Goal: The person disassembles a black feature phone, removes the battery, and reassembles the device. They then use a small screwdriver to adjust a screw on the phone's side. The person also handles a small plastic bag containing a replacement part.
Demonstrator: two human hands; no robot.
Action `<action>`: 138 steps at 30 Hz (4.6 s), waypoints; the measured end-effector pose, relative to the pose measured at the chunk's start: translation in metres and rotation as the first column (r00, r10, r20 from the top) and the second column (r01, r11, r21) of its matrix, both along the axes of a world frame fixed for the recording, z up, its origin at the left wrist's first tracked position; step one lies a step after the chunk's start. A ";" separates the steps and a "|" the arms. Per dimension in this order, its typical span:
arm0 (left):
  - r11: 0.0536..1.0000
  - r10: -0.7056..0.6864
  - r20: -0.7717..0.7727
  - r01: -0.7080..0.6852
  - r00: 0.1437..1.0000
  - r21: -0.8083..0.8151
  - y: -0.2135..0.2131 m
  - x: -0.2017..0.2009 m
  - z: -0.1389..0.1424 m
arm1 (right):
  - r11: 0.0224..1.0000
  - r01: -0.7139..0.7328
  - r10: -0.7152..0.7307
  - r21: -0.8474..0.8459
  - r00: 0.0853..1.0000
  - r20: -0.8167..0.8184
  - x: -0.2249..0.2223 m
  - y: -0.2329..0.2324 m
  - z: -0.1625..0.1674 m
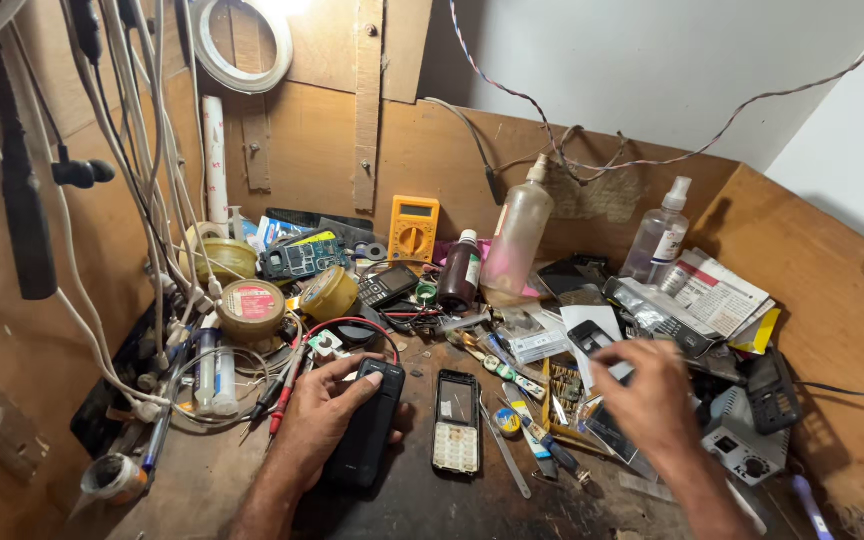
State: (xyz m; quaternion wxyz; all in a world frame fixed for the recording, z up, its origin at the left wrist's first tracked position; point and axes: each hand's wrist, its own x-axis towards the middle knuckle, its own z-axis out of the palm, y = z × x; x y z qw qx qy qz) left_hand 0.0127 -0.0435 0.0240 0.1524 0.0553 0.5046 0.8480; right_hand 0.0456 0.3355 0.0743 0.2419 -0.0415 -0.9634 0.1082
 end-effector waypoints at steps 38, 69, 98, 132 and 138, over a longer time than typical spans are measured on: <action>0.999 0.017 -0.015 -0.016 1.000 0.029 -0.001 -0.001 -0.007 | 0.962 -0.072 0.078 -0.262 0.997 0.011 -0.117 -0.070 0.028; 0.999 -0.013 -0.059 0.016 0.998 0.049 0.000 -0.005 -0.010 | 0.539 -0.663 0.456 -0.519 0.748 -0.481 -0.013 -0.225 0.005; 0.999 -0.016 -0.080 0.018 0.997 0.033 -0.002 -0.002 -0.006 | 0.545 -0.691 0.500 -0.474 0.722 -0.478 -0.011 -0.223 -0.002; 0.999 -0.018 -0.083 0.021 0.996 0.037 -0.001 -0.003 -0.008 | 0.541 -0.684 0.485 -0.490 0.729 -0.482 -0.015 -0.223 0.001; 0.999 -0.029 -0.085 0.033 0.996 0.042 -0.003 -0.002 -0.007 | 0.553 -0.690 0.497 -0.466 0.723 -0.480 -0.014 -0.223 -0.002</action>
